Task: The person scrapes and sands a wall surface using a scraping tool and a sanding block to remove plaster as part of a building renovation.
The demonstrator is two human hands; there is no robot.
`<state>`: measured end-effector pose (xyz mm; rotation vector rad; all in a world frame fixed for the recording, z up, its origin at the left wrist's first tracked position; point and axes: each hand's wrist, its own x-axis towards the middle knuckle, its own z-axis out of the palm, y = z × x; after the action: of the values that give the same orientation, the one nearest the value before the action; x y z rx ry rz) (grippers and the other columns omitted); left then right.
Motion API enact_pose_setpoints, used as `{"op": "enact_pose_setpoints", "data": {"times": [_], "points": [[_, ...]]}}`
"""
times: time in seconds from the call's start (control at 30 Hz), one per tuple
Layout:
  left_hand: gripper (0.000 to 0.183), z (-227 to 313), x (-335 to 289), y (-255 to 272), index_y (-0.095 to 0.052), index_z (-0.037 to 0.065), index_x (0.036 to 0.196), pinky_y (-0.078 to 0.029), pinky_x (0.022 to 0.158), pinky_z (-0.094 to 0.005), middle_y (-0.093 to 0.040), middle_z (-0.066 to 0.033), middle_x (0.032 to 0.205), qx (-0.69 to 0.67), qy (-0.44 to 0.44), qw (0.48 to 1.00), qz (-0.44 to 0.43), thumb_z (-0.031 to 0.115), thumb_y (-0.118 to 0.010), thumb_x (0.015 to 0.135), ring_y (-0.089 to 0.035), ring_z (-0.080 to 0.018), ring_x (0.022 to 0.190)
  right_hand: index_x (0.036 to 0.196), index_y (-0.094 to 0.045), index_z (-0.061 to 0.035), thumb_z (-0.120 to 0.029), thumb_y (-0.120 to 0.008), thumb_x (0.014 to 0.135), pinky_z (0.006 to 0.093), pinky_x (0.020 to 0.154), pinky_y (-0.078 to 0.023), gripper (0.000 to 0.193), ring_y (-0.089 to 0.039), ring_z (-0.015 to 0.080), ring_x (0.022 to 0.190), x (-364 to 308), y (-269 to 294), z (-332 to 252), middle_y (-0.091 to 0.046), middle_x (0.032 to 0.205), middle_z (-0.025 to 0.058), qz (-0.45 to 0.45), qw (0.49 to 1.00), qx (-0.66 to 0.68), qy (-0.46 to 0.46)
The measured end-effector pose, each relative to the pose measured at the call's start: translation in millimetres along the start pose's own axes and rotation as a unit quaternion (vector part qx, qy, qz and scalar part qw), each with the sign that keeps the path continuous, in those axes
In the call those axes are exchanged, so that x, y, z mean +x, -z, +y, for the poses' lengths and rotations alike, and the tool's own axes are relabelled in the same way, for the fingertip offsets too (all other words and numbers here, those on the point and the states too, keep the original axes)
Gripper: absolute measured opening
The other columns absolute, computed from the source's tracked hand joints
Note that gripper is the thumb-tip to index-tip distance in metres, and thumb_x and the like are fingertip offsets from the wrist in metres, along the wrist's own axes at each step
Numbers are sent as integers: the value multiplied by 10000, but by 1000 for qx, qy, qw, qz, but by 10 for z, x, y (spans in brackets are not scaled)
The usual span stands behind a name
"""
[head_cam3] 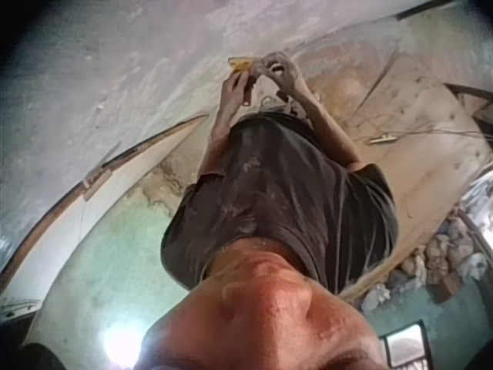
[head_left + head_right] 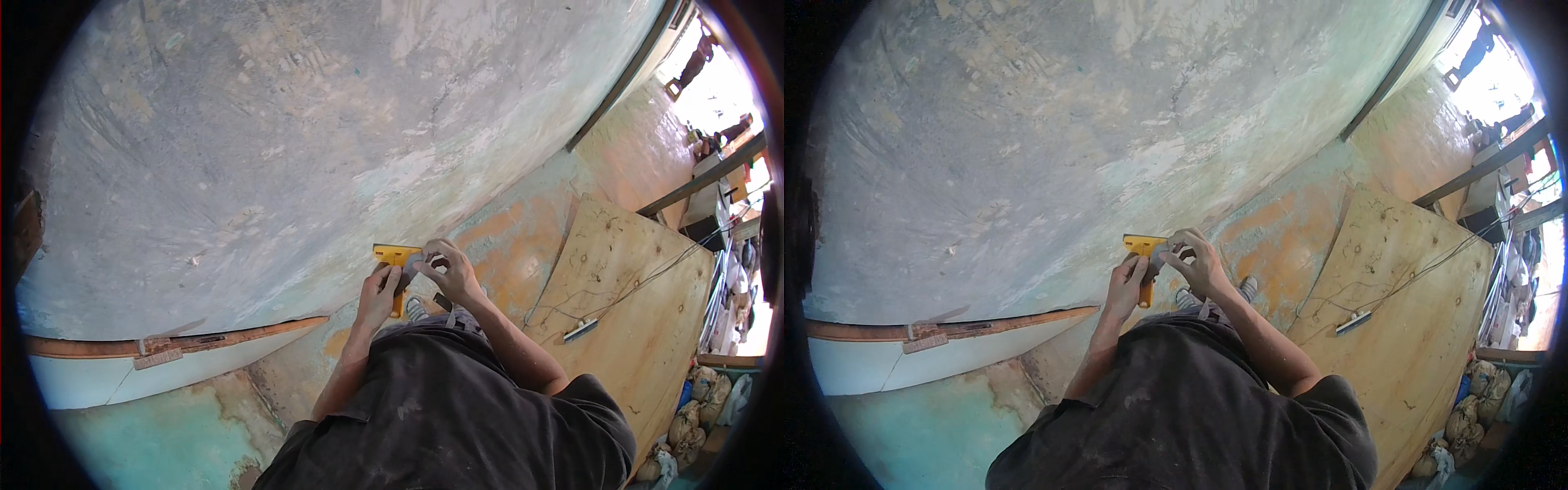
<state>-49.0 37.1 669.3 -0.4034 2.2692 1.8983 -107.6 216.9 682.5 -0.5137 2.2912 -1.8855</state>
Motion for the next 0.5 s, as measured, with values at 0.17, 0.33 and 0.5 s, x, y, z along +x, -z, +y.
{"op": "enact_pose_setpoints", "data": {"times": [0.17,0.33,0.5], "points": [[261,-183,52,150,-630,23,1034,-498,734,-312,-626,-87,952,-320,155,921,-158,227,-485,960,-601,-175,861,949,-590,-45,-106,-698,828,312,786,-485,173,-618,213,906,-24,-66,-129,-631,1013,101,-6,992,-10,123],[304,14,-31,154,-604,11,1032,-495,705,-339,-615,-101,945,-383,169,878,-231,284,-493,954,-588,-206,845,992,-548,-25,-61,-649,849,327,816,-467,178,-614,225,896,130,-61,-389,-634,965,115,-4,989,-6,146],[456,93,-5,199,-568,-37,1007,-475,694,-305,-589,-85,893,-357,202,885,-219,402,-448,986,-559,-171,746,968,-434,-39,-120,-516,969,198,536,-336,115,-399,24,637,671,247,-551,-455,728,-31,208,970,106,62]]}}
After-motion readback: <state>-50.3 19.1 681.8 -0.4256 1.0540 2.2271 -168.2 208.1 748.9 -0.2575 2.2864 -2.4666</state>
